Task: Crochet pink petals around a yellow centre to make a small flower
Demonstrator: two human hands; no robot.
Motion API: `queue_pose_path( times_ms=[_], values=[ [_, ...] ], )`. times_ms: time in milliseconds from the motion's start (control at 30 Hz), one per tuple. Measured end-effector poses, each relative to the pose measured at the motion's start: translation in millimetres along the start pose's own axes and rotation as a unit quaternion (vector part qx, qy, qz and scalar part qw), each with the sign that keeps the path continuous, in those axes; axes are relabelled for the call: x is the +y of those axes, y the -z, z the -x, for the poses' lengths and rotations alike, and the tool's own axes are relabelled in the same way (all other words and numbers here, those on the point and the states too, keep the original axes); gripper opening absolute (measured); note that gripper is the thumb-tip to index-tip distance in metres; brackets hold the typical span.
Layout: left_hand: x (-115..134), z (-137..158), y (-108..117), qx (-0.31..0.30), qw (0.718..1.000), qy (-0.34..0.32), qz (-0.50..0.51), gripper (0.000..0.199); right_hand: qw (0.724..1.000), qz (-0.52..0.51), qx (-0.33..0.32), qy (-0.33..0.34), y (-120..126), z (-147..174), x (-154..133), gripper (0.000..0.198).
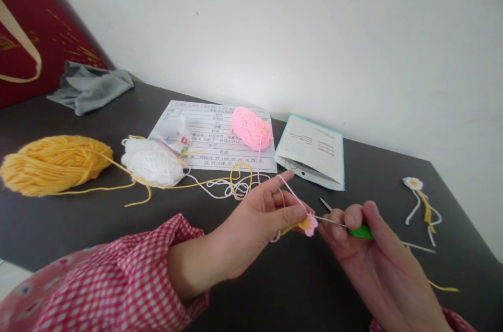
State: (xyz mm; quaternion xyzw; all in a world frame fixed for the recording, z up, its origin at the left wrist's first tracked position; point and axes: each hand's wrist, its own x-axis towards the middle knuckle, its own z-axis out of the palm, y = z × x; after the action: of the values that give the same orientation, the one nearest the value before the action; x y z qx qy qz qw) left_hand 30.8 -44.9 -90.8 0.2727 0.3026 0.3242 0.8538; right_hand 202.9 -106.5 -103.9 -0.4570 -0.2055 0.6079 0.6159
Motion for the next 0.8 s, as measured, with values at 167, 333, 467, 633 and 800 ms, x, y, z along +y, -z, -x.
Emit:
queue_pose_path(
  times_ms=[167,333,467,633,800],
  values=[
    [-1.9,-0.9,1.5,-0.019,0.999,-0.006,0.041,0.078,0.999,-0.035,-0.016,-0.027,2.9,-0.7,-0.4,0.03],
    [-3.7,-1.9,3.4,-0.023,0.999,-0.02,0.036,0.083,0.997,-0.052,-0.041,-0.032,2.6,-0.9,-0.3,0.029],
    [-3.5,-3.2,4.6,-0.033,0.999,-0.011,0.028,0.092,0.998,-0.034,-0.047,-0.015,2.0,-0.1,1.9,0.029],
    [-3.7,-3.8,4.2,-0.026,1.0,0.0,0.001,0.1,0.998,0.01,-0.045,0.03,0.5,2.1,3.2,0.03],
    [-8.0,-4.0,3.4,-0.005,0.999,0.0,-0.032,0.107,0.995,0.046,-0.055,0.071,-1.4,5.2,1.5,0.031]
  ],
)
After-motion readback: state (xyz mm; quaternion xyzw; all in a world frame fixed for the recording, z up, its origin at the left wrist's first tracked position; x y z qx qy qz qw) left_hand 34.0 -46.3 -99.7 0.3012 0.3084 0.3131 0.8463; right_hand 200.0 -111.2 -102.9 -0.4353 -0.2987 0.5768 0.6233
